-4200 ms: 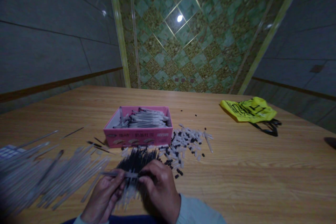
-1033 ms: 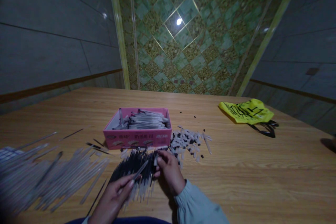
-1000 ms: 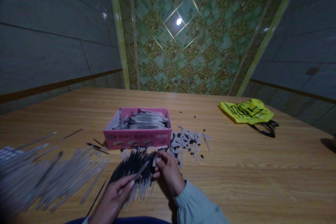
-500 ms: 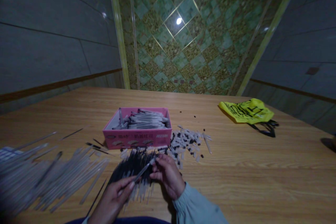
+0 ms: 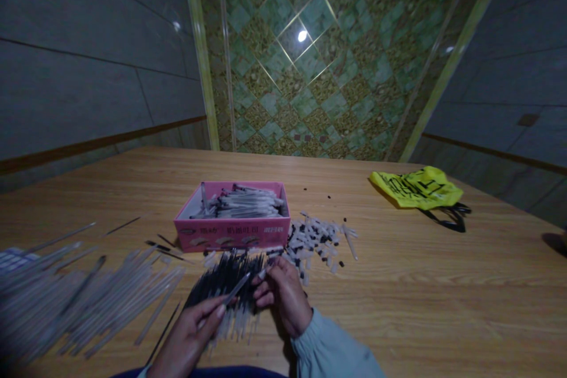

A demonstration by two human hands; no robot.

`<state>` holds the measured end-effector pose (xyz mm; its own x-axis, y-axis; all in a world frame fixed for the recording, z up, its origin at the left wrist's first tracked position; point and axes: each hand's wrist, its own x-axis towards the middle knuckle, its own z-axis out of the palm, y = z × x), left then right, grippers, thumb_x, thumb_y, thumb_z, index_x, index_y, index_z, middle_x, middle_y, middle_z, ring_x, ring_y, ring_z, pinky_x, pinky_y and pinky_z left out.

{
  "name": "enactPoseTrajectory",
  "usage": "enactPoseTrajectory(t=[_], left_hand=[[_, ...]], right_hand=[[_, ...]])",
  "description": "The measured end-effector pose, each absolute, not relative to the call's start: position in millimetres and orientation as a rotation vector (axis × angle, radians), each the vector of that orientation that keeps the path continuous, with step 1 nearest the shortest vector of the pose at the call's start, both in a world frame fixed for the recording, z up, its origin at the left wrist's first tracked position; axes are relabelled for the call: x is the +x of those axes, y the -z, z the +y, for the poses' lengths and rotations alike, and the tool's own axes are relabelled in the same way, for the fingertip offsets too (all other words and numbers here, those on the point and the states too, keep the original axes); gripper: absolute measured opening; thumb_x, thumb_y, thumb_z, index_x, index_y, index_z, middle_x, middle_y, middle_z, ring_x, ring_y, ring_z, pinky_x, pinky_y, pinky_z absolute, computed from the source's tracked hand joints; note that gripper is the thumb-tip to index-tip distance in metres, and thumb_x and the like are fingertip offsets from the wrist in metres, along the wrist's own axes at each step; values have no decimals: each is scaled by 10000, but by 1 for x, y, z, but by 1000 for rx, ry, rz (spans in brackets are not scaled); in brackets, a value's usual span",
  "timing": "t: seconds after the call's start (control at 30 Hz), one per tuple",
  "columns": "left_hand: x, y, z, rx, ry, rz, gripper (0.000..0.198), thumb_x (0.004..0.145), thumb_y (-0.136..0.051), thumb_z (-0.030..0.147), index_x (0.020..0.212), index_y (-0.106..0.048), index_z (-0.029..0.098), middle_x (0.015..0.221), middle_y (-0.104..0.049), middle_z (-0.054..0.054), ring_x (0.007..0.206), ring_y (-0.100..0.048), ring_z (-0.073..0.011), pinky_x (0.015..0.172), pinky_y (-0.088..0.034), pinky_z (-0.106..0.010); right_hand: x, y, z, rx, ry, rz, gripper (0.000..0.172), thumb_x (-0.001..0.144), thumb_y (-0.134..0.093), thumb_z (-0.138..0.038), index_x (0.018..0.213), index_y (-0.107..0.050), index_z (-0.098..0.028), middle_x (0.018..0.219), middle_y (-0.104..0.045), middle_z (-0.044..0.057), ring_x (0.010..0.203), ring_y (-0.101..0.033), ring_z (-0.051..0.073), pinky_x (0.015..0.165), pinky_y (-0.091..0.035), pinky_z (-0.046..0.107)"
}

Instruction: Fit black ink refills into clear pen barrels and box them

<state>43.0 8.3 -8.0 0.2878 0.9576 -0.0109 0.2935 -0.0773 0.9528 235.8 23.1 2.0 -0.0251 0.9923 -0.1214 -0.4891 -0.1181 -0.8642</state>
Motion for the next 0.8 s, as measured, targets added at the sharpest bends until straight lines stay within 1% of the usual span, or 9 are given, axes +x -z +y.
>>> enactPoseTrajectory(t=[0.13,0.2,0.37,0.47,0.6,0.8], left_hand=[[42,12,9,1562,-877,1176,431,813,-493,452,1110,-665,192,1064,-714,-92,1013,-623,-251,924,-445,-362],[42,12,9,1552,-888,1178,432,809,-497,455,1108,-666,192,1062,-715,-92,1014,-623,-253,924,-448,-365],[43,9,8,1548,-887,1207,451,807,-496,463,1112,-664,177,1067,-712,-98,1024,-618,-251,933,-443,-362],[43,8,8,1532,-890,1207,446,798,-506,465,1092,-676,177,1059,-715,-97,1017,-622,-253,908,-463,-351],[45,6,7,1494,-878,1209,437,779,-524,475,1053,-697,182,978,-738,-88,963,-647,-256,836,-505,-332],[44,11,8,1487,-912,1198,409,770,-542,470,1006,-710,181,1019,-727,-90,1010,-627,-245,891,-466,-317]], right_hand=[[236,1,23,-913,-1441,-829,315,750,-692,-319,955,-502,-173,626,-620,-25,398,-519,66,334,-431,144],[237,4,24,-918,-1431,-852,337,739,-711,-332,971,-538,-159,595,-593,-37,385,-482,53,328,-396,137],[242,9,26,-909,-1407,-870,313,738,-713,-354,928,-633,-117,483,-470,-74,372,-400,42,345,-339,151],[243,7,27,-900,-1391,-854,297,728,-716,-365,879,-656,-116,509,-461,-65,399,-389,45,343,-318,152],[242,0,26,-888,-1395,-833,263,714,-722,-362,822,-655,-132,522,-452,-65,404,-357,42,343,-309,149],[242,-4,25,-887,-1398,-838,260,706,-726,-369,781,-636,-137,508,-436,-71,400,-341,38,345,-300,146]])
